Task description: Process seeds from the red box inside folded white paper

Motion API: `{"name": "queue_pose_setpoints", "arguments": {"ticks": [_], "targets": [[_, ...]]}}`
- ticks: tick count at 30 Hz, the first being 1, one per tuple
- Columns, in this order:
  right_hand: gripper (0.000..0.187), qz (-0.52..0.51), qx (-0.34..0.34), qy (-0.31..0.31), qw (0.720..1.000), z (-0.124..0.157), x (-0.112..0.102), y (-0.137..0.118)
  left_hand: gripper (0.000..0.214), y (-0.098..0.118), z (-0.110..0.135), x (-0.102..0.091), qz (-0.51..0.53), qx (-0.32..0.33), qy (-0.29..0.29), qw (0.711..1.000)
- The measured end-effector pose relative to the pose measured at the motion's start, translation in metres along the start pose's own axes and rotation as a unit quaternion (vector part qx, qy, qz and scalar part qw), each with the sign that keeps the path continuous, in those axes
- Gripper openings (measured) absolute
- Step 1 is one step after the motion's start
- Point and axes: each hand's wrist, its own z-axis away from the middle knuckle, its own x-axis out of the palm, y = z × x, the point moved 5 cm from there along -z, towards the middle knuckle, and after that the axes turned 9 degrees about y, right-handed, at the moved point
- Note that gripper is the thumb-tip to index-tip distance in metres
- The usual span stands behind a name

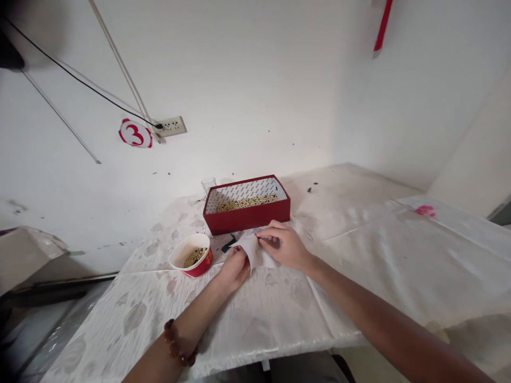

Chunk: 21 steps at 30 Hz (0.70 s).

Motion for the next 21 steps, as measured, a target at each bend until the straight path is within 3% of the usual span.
{"name": "queue_pose_setpoints", "arguments": {"ticks": [7,10,15,21], "targets": [[0.015,0.010,-0.031,0.049,0.998,-0.002,-0.007,-0.005,0.053,-0.007,-0.001,-0.010,0.008,-0.037,0.068,0.997],[0.014,0.021,-0.045,0.066,0.997,-0.002,-0.009,-0.007,0.057,-0.007,0.000,-0.010,-0.003,-0.036,0.050,0.998],[0.017,0.040,-0.060,0.027,0.997,0.001,-0.004,-0.006,0.054,-0.005,0.002,-0.007,-0.027,-0.018,0.029,0.999],[0.017,0.021,-0.013,0.010,1.000,0.001,-0.001,-0.001,0.039,-0.005,-0.001,-0.009,-0.082,0.009,0.005,0.997]]}}
